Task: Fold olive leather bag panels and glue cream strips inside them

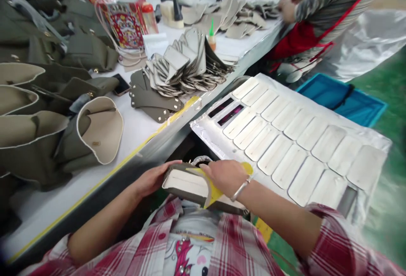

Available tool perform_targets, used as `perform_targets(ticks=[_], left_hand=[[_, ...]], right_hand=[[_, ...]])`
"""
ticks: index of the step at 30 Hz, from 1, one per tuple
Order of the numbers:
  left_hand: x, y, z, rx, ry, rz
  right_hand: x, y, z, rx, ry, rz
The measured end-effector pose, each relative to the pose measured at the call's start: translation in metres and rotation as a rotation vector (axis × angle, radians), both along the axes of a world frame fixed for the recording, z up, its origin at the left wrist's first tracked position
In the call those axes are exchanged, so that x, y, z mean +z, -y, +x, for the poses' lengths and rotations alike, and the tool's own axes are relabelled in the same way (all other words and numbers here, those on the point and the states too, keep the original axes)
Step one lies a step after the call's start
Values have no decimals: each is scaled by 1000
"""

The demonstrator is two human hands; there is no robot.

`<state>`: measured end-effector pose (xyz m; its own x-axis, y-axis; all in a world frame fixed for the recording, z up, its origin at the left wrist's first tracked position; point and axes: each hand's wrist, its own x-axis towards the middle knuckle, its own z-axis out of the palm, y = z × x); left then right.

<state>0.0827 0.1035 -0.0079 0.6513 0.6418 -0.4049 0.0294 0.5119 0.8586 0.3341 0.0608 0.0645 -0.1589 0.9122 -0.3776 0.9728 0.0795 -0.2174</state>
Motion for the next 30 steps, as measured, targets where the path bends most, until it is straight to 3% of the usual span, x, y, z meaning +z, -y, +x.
perform_targets(ticks=[3, 5, 8, 12, 16, 21, 26, 30], left_hand=[[-5, -1, -6, -55, 65, -31], [-6, -2, -6, -66, 14, -5], [-3, -6, -6, -66, -106, 168], [4, -11, -11, -77, -263, 310], [7, -5, -16, -156, -277, 167], [-2, 8, -14, -108, 85, -183], [-7, 14, -19, -54, 331, -298], [-5, 22, -15, 23, 383, -211]], right_hand=[[20, 38, 14, -101, -194, -33], [25, 63, 18, -150, -367, -100], [17, 91, 7, -319, -639, -207], [-4, 110, -35, -511, -901, -220], [-22, 111, -81, -639, -1049, -220], [-43, 104, -120, -881, -1139, -247], [-56, 90, -153, -1047, -1317, -404], [-61, 80, -168, -1068, -1454, -454]])
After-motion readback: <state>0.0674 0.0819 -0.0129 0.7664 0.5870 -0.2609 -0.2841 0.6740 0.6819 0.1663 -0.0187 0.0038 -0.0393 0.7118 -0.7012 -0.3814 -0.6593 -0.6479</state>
